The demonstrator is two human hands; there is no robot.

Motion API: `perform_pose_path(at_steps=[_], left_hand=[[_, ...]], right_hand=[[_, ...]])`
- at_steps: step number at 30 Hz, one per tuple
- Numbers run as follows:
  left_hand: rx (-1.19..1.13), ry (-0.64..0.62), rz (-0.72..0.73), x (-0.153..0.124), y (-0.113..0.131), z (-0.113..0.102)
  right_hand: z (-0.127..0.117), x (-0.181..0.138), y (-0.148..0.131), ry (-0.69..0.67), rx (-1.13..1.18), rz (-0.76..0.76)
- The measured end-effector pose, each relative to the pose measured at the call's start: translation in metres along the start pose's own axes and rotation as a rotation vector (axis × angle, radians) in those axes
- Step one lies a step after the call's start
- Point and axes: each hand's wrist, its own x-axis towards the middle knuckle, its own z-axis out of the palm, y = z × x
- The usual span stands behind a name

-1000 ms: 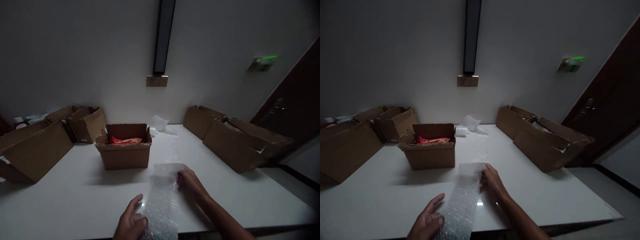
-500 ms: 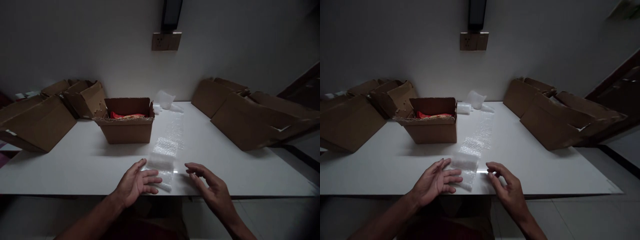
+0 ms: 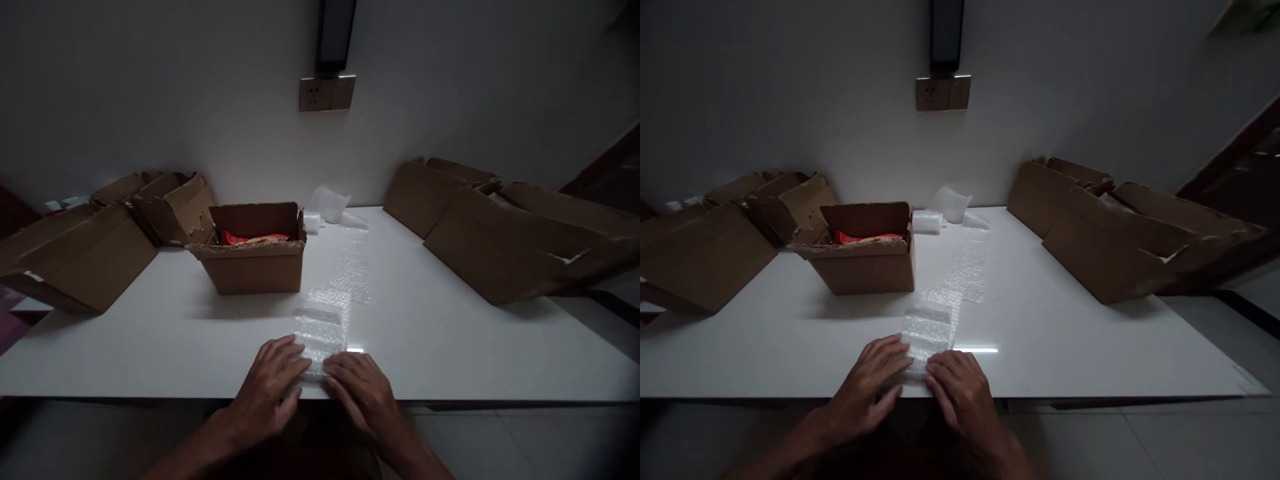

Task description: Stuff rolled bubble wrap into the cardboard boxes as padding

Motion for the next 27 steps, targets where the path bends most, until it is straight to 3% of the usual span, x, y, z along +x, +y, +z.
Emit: perform_pose_path(at_steps=[2, 5, 7, 9, 11, 14, 20, 24, 27], left_hand=[[-0.049, 0.006, -0.048, 0.002, 0.001, 0.000], [-0.096, 0.007, -0.252, 0.009, 0.004, -0.001], [-0.057, 0.024, -0.336, 0.013, 0.003, 0.003], [0.012, 0.057, -0.327, 0.017, -0.001, 0.009], [0.090, 0.096, -0.298, 0.020, -0.006, 0.015], [0.152, 0.179, -0.246, 0.019, -0.008, 0.018], [0.062, 0.147, -0.022, 0.006, 0.003, 0.007], [0.004, 0.075, -0.161, 0.017, 0.001, 0.003], [0.089, 0.003, -0.254, 0.035, -0.008, 0.006]], right_hand=[[-0.003, -0.001, -0.004, -0.029, 0.127, 0.111], [-0.009, -0.005, -0.005, 0.006, 0.160, 0.210], [-0.011, -0.008, -0.004, 0.147, 0.014, 0.138], [-0.010, -0.009, -0.003, 0.208, -0.155, -0.003], [-0.007, -0.007, -0.003, 0.103, -0.255, -0.117], [-0.001, 0.000, -0.003, -0.068, -0.253, -0.144], [0.000, 0.013, -0.002, -0.085, 0.017, 0.077], [-0.004, 0.025, 0.006, -0.177, 0.166, 0.316], [-0.002, 0.032, 0.026, -0.080, -0.041, 0.275]])
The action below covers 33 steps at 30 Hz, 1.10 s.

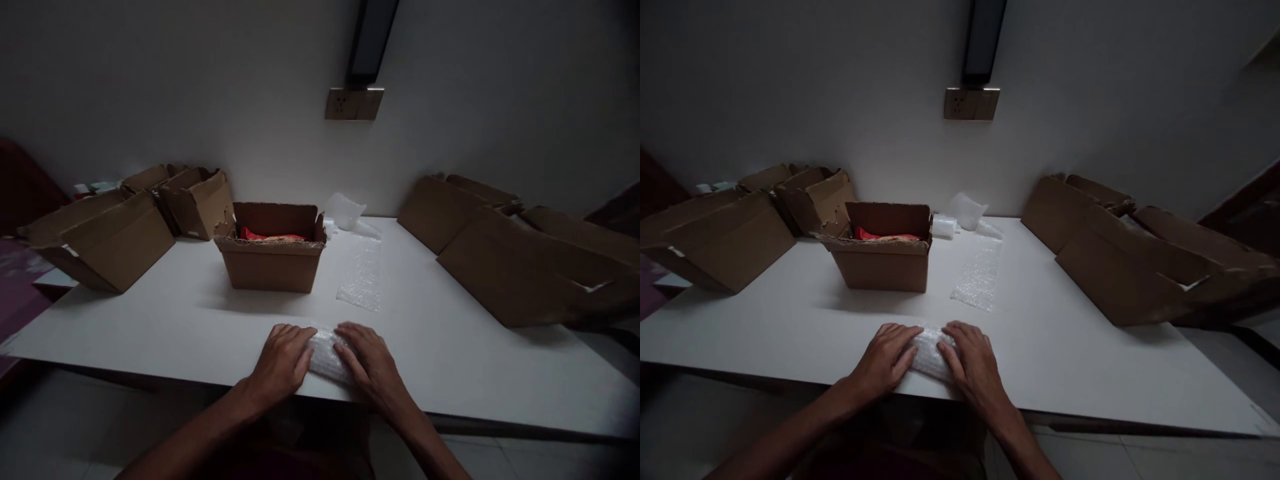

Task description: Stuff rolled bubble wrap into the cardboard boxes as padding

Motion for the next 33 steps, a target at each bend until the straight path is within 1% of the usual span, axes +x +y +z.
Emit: perform_pose_path(at_steps=[1, 2, 4, 6, 7, 8, 10, 12, 13, 14, 15, 17, 18, 20, 21, 23, 25, 28, 30, 31, 33], left_hand=[[0.044, -0.011, -0.023, 0.006, -0.002, 0.002], [0.085, -0.016, -0.039, 0.010, -0.003, 0.004], [0.139, 0.002, -0.032, 0.013, -0.007, 0.006], [0.167, 0.102, 0.049, 0.011, -0.011, 0.002], [0.183, 0.189, 0.105, 0.010, -0.012, -0.004], [0.205, 0.293, 0.161, 0.010, -0.013, -0.013], [0.274, 0.509, 0.241, 0.014, -0.016, -0.040], [0.373, 0.674, 0.255, 0.027, -0.020, -0.073], [0.425, 0.722, 0.244, 0.034, -0.023, -0.089], [0.469, 0.745, 0.232, 0.042, -0.027, -0.103], [0.501, 0.743, 0.220, 0.048, -0.031, -0.115], [0.511, 0.708, 0.211, 0.056, -0.040, -0.128], [0.496, 0.692, 0.220, 0.056, -0.044, -0.130], [0.452, 0.677, 0.253, 0.052, -0.049, -0.126], [0.429, 0.677, 0.271, 0.049, -0.050, -0.122], [0.393, 0.688, 0.301, 0.043, -0.053, -0.115], [0.373, 0.700, 0.319, 0.041, -0.055, -0.111], [0.361, 0.694, 0.343, 0.044, -0.058, -0.113], [0.356, 0.683, 0.348, 0.046, -0.060, -0.116], [0.350, 0.681, 0.348, 0.047, -0.061, -0.118], [0.334, 0.680, 0.351, 0.049, -0.061, -0.121]], right_hand=[[0.001, 0.003, 0.006, 0.033, -0.073, -0.029], [0.001, 0.006, 0.012, 0.035, -0.129, -0.057], [0.001, 0.009, 0.019, -0.023, -0.176, -0.107], [0.000, 0.010, 0.020, -0.087, -0.153, -0.136], [0.000, 0.010, 0.018, -0.109, -0.122, -0.136], [-0.001, 0.010, 0.015, -0.131, -0.085, -0.124], [-0.004, 0.011, 0.010, -0.204, -0.005, -0.081], [-0.012, 0.016, 0.004, -0.282, 0.068, -0.063], [-0.019, 0.020, 0.002, -0.290, 0.093, -0.068], [-0.028, 0.026, -0.001, -0.267, 0.106, -0.082], [-0.040, 0.034, -0.003, -0.216, 0.108, -0.100], [-0.068, 0.055, -0.013, -0.064, 0.093, -0.138], [-0.083, 0.069, -0.020, 0.015, 0.083, -0.161], [-0.108, 0.103, -0.040, 0.135, 0.068, -0.209], [-0.116, 0.123, -0.052, 0.170, 0.061, -0.231], [-0.119, 0.164, -0.076, 0.161, 0.050, -0.272], [-0.103, 0.205, -0.096, 0.034, 0.059, -0.323], [-0.060, 0.253, -0.107, -0.230, 0.018, -0.337], [-0.034, 0.270, -0.108, -0.429, -0.088, -0.313], [-0.025, 0.274, -0.107, -0.529, -0.147, -0.310], [-0.017, 0.277, -0.108, -0.708, -0.233, -0.337]])
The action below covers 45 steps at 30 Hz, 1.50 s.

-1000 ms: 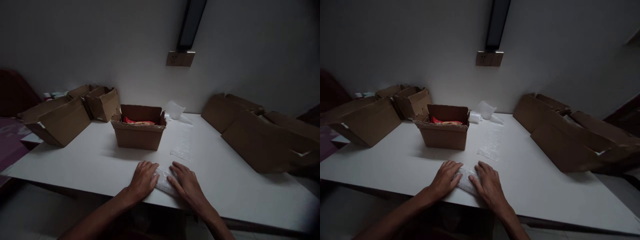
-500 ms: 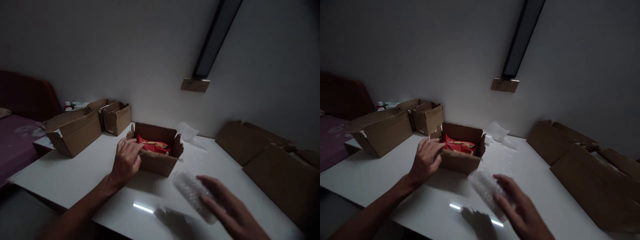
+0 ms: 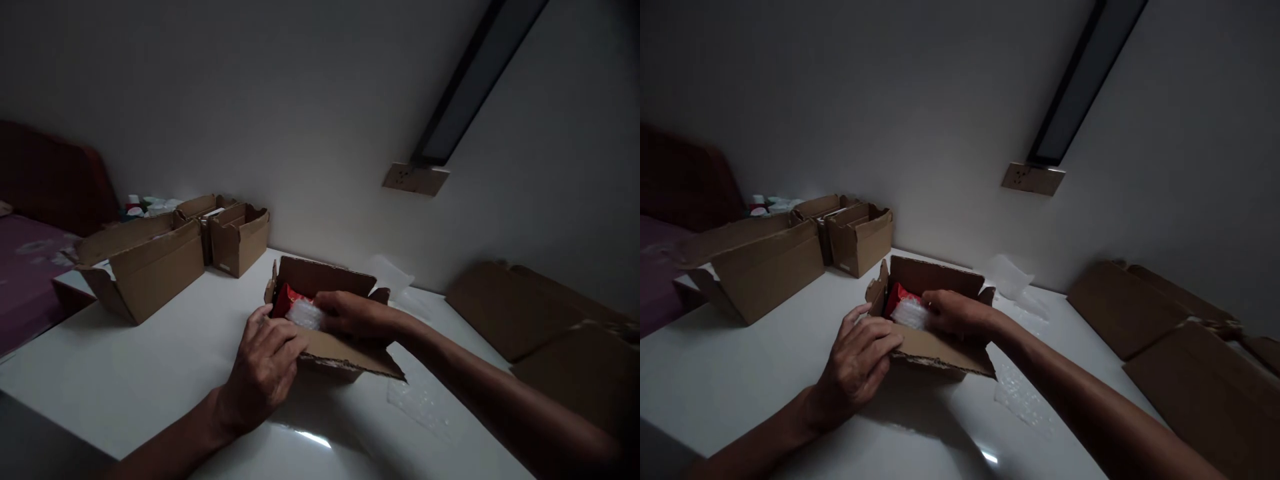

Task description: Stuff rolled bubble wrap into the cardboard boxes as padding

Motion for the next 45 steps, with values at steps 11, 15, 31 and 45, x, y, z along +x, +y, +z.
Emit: perform_pose_path(at_steps=[11, 15, 31, 45], left_hand=[[-0.006, -0.038, -0.018, 0.005, 0.001, -0.003], [0.015, -0.053, -0.015, 0.004, 0.001, -0.003], [0.024, -0.063, -0.070, 0.019, -0.001, 0.000], [0.120, 0.202, -0.215, -0.001, -0.013, -0.009]], right_hand=[[-0.010, 0.013, -0.003, -0.318, -0.035, -0.117], [-0.008, 0.006, -0.006, -0.205, -0.130, -0.113], [-0.004, 0.008, -0.024, -0.173, -0.433, 0.095], [-0.029, -0.110, 0.000, 0.630, 0.015, 0.167]])
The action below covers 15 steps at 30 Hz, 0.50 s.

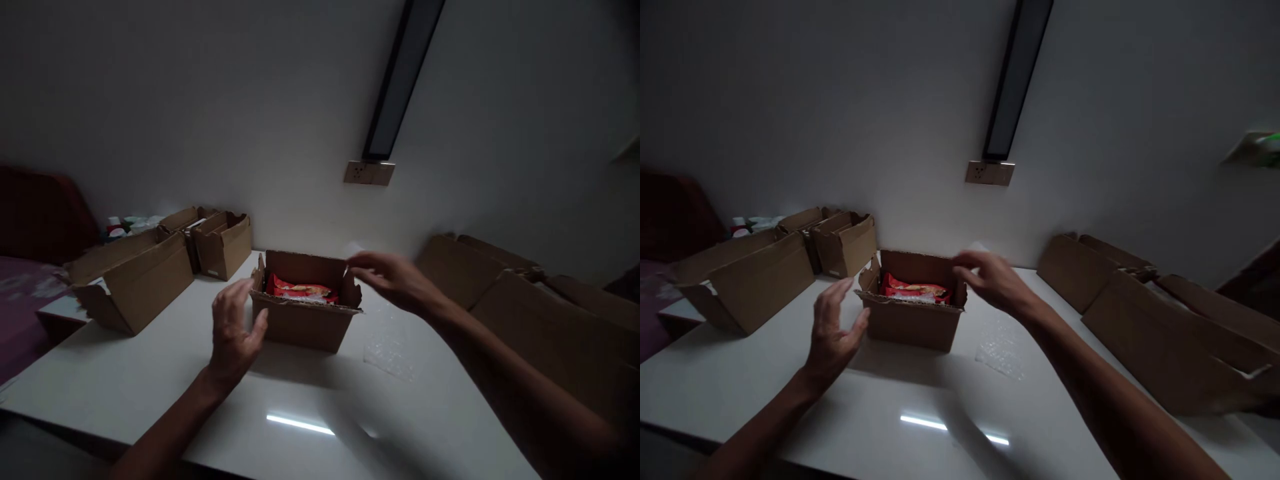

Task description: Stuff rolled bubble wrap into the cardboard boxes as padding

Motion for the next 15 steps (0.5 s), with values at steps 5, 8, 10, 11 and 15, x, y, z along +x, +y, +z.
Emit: perform_pose_path(at_steps=[5, 8, 10, 11, 15], left_hand=[[-0.288, -0.189, -0.513, -0.033, -0.031, 0.003], [-0.566, -0.287, -0.719, -0.036, -0.044, 0.026], [-0.681, -0.305, -0.780, -0.028, -0.045, 0.042], [-0.703, -0.299, -0.790, -0.023, -0.042, 0.049], [-0.715, -0.286, -0.770, -0.007, -0.012, 0.066]], right_hand=[[0.031, -0.090, 0.051, 0.287, 0.192, 0.265], [0.097, -0.086, 0.061, 0.141, 0.333, 0.292], [0.131, -0.066, 0.058, 0.100, 0.398, 0.260], [0.142, -0.056, 0.057, 0.103, 0.411, 0.253], [0.138, -0.063, 0.065, 0.145, 0.378, 0.327]])
